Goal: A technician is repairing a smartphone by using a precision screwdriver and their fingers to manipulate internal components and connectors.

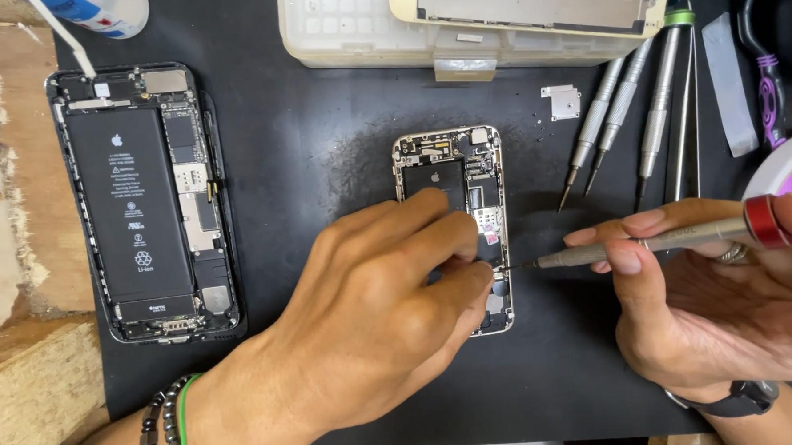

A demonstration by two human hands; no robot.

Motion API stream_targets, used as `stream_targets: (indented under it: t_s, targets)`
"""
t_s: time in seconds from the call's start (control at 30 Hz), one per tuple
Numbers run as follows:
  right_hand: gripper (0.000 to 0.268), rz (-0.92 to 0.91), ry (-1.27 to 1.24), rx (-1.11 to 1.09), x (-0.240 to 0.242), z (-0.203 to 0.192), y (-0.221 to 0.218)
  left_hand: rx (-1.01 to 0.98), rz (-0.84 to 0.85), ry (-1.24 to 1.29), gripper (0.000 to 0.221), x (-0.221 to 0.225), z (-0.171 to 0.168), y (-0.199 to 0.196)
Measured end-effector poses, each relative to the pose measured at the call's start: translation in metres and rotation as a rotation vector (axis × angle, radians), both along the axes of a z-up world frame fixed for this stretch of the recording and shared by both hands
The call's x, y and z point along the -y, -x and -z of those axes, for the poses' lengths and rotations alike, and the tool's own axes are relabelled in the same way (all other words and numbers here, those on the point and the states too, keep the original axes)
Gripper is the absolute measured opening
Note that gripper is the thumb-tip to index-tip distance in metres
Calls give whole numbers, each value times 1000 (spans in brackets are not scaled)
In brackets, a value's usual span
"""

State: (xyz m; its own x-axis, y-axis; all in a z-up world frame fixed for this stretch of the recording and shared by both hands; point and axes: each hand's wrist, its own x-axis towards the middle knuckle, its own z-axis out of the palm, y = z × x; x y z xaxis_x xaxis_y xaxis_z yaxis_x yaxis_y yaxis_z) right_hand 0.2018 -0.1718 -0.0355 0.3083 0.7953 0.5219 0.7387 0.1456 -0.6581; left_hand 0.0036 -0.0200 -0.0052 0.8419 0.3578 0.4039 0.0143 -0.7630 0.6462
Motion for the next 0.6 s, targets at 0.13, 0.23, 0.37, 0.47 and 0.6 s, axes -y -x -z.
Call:
stream_targets:
  t_s: [0.13, 0.23, 0.37, 0.47, 0.6]
  targets:
    - [65, -1, -29, -79, 0, 3, 2, 12, -12, 36, 26, -2, 1, 0]
    - [66, -10, 6, -46, 1, 0, 2, -10, -12, 38, 28, -2, 2, -1]
    - [65, 30, 52, -41, 2, -3, 4, -13, 1, 37, 28, -4, -2, 0]
    - [46, 75, 58, -60, -7, -8, 11, -14, -3, 25, 27, -6, -4, 1]
    - [45, 100, 66, -111, -12, -10, 14, -34, -15, 10, 29, -7, -5, 2]
